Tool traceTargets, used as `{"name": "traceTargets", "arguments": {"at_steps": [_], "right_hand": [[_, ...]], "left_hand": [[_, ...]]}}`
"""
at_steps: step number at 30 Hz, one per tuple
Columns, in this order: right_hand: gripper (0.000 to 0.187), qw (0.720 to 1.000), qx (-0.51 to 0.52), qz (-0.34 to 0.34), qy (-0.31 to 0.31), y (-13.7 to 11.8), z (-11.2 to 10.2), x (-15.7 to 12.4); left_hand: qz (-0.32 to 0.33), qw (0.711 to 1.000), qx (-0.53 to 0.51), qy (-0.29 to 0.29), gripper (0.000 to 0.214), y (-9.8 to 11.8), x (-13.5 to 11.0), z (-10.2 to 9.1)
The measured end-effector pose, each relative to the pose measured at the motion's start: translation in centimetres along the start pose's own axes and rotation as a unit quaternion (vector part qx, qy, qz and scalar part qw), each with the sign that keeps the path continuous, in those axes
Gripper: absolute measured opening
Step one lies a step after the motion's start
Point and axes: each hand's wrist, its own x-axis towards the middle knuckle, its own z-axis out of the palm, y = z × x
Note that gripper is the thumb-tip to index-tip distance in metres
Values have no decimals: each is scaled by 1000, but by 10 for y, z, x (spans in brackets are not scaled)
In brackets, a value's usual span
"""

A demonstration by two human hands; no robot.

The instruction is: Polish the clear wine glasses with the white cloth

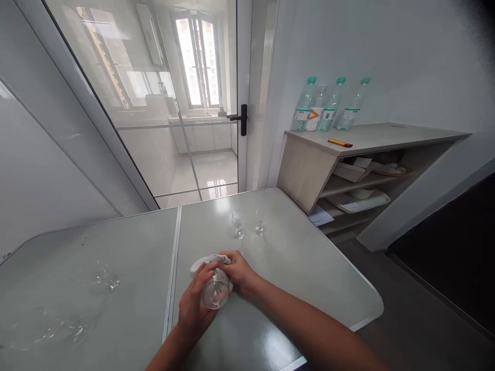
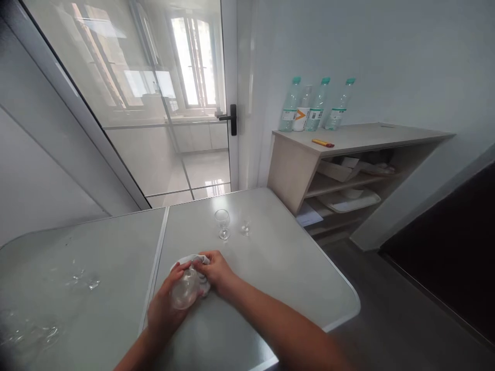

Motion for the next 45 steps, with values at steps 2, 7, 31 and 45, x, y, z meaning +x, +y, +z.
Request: {"name": "traceTargets", "arguments": {"at_steps": [2, 7, 31, 45], "right_hand": [[44, 998, -64, -14, 20, -2, -3, 1], [32, 906, -371, -162, 125, -35, -20, -3], [70, 618, -765, -53, -174, -50, -1, -47], [73, 591, -787, 171, 41, -66, -45, -40]], "left_hand": [[35, 999, -10, -5, 49, 1, 0, 0], [-122, 984, 73, 103, 60, 12, 15, -11], [-167, 985, -21, -22, 90, 5, 26, 8], [-176, 984, -11, -13, 29, 0, 19, 8]]}}
